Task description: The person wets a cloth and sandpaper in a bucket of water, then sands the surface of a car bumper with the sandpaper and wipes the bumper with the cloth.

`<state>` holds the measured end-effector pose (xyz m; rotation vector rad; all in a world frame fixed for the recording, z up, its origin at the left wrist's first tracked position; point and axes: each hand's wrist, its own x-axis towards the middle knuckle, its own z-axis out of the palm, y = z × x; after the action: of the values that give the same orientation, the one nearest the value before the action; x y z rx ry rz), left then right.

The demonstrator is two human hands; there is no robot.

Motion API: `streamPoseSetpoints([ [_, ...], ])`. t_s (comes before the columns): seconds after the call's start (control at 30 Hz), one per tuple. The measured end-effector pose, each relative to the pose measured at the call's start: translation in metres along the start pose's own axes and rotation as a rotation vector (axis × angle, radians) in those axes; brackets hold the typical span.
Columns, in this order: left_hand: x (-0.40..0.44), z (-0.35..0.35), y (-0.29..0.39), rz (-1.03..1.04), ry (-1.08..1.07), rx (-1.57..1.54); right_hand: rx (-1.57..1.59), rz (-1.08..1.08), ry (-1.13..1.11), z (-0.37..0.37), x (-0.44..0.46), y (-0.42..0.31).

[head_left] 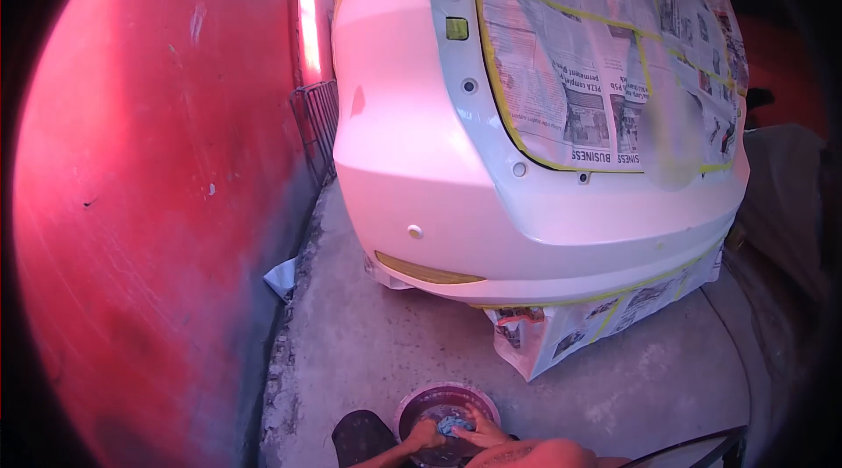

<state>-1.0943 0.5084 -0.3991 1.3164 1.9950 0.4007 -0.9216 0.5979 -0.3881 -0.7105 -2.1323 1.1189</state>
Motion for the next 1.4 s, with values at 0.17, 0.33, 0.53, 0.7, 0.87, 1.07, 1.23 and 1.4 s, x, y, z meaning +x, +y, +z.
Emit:
streamPoseSetpoints([
  [0.17, -0.043, -0.007, 0.037, 0.300, -0.012, -0.439, -0.015, 0.481, -0.156, -0.019, -0.006, -0.012],
  [0.33, -0.044, -0.017, 0.017, 0.330, -0.003, -0.697, 0.538, 0.830, -0.173, -0.036, -0.011, -0.060],
  [0.53, -0.033, -0.027, -0.004, 0.470, -0.075, -0.719, 0.745, 0.678, -0.274, -0.039, -0.016, -0.105],
  [0.7, -0.097, -0.111, 0.067, 0.063, 0.264, -0.250, 0.649, 0.540, -0.231, -0.042, 0.012, -0.159],
  [0.87, -0.073, -0.102, 0.004, 0.155, 0.539, -0.462, 0.579, -0.055, 0.132, -0.149, 0.098, -0.304],
  [1.07, -0.086, -0.100, -0.028, 0.113, 0.620, -0.423, -0.146, -0.635, 0.788, -0.230, 0.295, -0.465],
  [1.23, -0.083, -0.074, -0.029, 0.086, 0.635, -0.470, 0.194, -0.609, 0.553, -0.226, 0.442, -0.448],
  [1.4, -0.088, -0.059, -0.019, 0.078, 0.503, -0.606, -0.144, -0.415, 0.455, -0.232, 0.414, -0.439],
])
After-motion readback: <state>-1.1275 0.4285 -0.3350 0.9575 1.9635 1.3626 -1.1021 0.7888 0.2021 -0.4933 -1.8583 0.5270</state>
